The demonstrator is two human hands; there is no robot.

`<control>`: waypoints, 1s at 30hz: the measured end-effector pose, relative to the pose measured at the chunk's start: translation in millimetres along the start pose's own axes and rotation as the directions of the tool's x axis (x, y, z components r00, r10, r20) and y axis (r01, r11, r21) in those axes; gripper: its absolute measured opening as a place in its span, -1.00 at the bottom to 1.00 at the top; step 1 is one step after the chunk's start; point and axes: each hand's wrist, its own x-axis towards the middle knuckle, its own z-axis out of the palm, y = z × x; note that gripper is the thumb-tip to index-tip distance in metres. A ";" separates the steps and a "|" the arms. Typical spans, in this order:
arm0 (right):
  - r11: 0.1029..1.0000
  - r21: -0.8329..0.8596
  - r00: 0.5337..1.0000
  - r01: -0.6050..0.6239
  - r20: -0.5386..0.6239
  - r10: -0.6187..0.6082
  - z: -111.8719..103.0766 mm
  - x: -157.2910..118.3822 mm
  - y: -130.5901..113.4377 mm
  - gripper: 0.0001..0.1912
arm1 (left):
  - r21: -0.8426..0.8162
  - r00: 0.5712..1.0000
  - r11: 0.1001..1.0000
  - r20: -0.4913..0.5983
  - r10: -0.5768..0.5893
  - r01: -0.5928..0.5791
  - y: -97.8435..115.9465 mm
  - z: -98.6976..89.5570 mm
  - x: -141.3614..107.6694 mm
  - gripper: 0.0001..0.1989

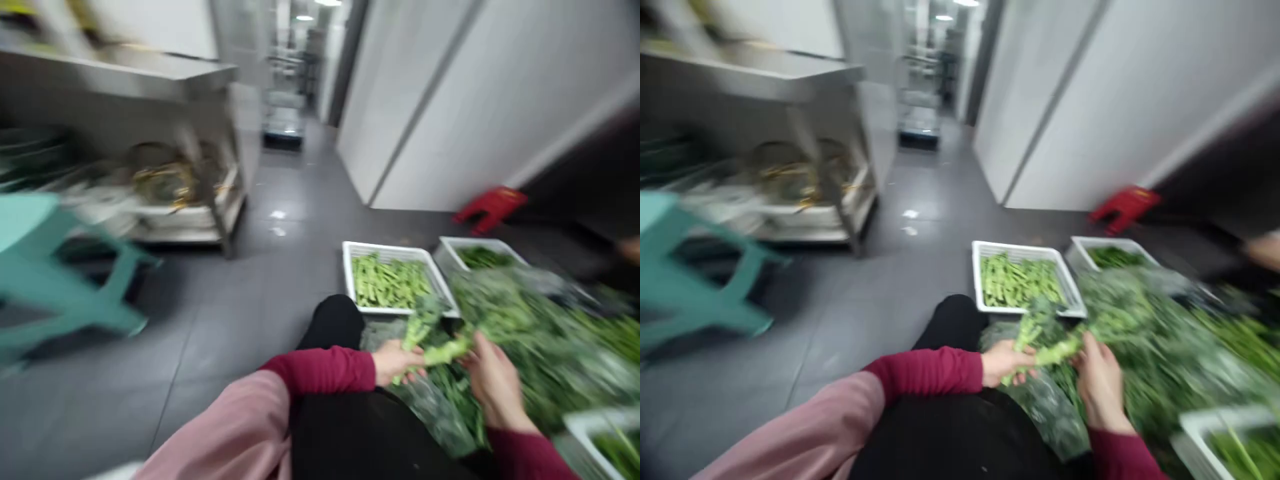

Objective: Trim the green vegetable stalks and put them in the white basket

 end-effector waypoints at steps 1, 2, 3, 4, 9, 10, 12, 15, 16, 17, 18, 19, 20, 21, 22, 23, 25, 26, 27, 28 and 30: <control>0.993 0.085 0.995 -0.086 -0.039 0.090 -7.7 6.2 1.2 -0.67 | 0.021 1.000 1.000 0.008 -0.007 0.007 3.6 4.6 5.7 -0.48; 0.982 0.139 0.988 -0.124 -0.079 0.135 -12.2 14.1 1.2 -0.68 | 0.053 1.000 0.999 0.004 -0.012 0.012 7.4 8.6 12.1 -0.47; 0.974 0.179 0.982 -0.140 -0.101 0.160 -15.5 23.2 0.4 -0.69 | 0.093 1.000 0.996 -0.010 -0.001 0.002 10.7 12.8 19.4 -0.48; 0.967 0.208 0.973 -0.147 -0.147 0.179 -19.0 32.7 -0.7 -0.69 | 0.135 1.000 0.991 -0.023 0.020 -0.017 12.9 17.6 27.3 -0.48; 0.936 0.318 0.922 -0.153 -0.296 0.251 -50.9 58.6 -1.9 -0.66 | 0.239 0.998 0.969 0.010 0.061 -0.062 3.9 50.7 58.8 -0.47; 0.925 0.353 0.909 -0.139 -0.324 0.261 -58.1 59.0 -0.6 -0.68 | 0.243 0.999 0.969 0.024 0.046 -0.051 0.4 57.4 62.3 -0.47; 0.906 0.414 0.881 -0.085 -0.393 0.263 -71.0 57.7 2.9 -0.72 | 0.248 0.999 0.969 0.043 0.013 -0.023 -5.6 69.5 67.3 -0.46; 0.887 0.461 0.838 0.003 -0.485 0.249 -85.7 54.5 7.8 -0.79 | 0.226 0.993 0.974 0.100 -0.055 0.031 -11.6 83.5 72.3 -0.45; 0.881 0.472 0.827 0.026 -0.506 0.246 -89.6 53.2 8.9 -0.80 | 0.212 0.988 0.976 0.130 -0.086 0.058 -13.4 87.0 73.4 -0.45; 0.875 0.481 0.816 0.047 -0.525 0.244 -93.0 51.8 9.5 -0.81 | 0.196 0.980 0.977 0.160 -0.121 0.089 -15.2 90.0 74.2 -0.45; 0.869 0.490 0.804 0.066 -0.542 0.244 -96.1 50.2 9.9 -0.80 | 0.178 0.969 0.976 0.189 -0.159 0.125 -17.2 92.6 74.6 -0.47; 0.864 0.496 0.792 0.085 -0.559 0.244 -98.8 48.2 10.0 -0.80 | 0.160 0.956 0.973 0.214 -0.199 0.167 -19.2 94.9 74.4 -0.49; 0.859 0.501 0.783 0.106 -0.574 0.238 -101.1 45.8 10.1 -0.78 | 0.140 0.940 0.967 0.240 -0.244 0.215 -21.1 97.0 73.8 -0.52; 0.856 0.502 0.775 0.125 -0.588 0.232 -102.9 42.9 10.3 -0.76 | 0.117 0.916 0.954 0.269 -0.298 0.276 -22.7 99.2 72.7 -0.55; 0.855 0.500 0.763 0.140 -0.604 0.228 -104.1 39.3 10.8 -0.74 | 0.093 0.881 0.932 0.306 -0.361 0.350 -23.8 101.6 71.3 -0.58; 0.857 0.494 0.752 0.146 -0.618 0.228 -104.7 34.9 11.6 -0.72 | 0.067 0.834 0.900 0.350 -0.426 0.431 -24.0 104.4 69.8 -0.61; 0.875 0.462 0.736 0.141 -0.640 0.219 -103.5 24.4 14.6 -0.74 | 0.010 0.731 0.819 0.444 -0.518 0.574 -21.7 111.2 67.8 -0.65; 0.888 0.440 0.749 0.135 -0.632 0.199 -102.0 18.7 16.6 -0.77 | -0.031 0.699 0.786 0.481 -0.530 0.617 -19.2 114.8 67.6 -0.67; 0.897 0.422 0.782 0.132 -0.600 0.167 -100.4 13.2 19.0 -0.79 | -0.080 0.686 0.763 0.506 -0.523 0.641 -16.1 118.2 68.3 -0.69; 0.899 0.417 0.825 0.131 -0.548 0.135 -99.1 8.5 21.4 -0.80 | -0.129 0.689 0.750 0.518 -0.507 0.649 -12.7 121.1 69.7 -0.70; 0.867 0.481 0.888 0.131 -0.445 0.113 -100.4 3.7 25.8 -0.82 | -0.188 0.704 0.742 0.524 -0.478 0.644 -6.9 123.7 73.7 -0.73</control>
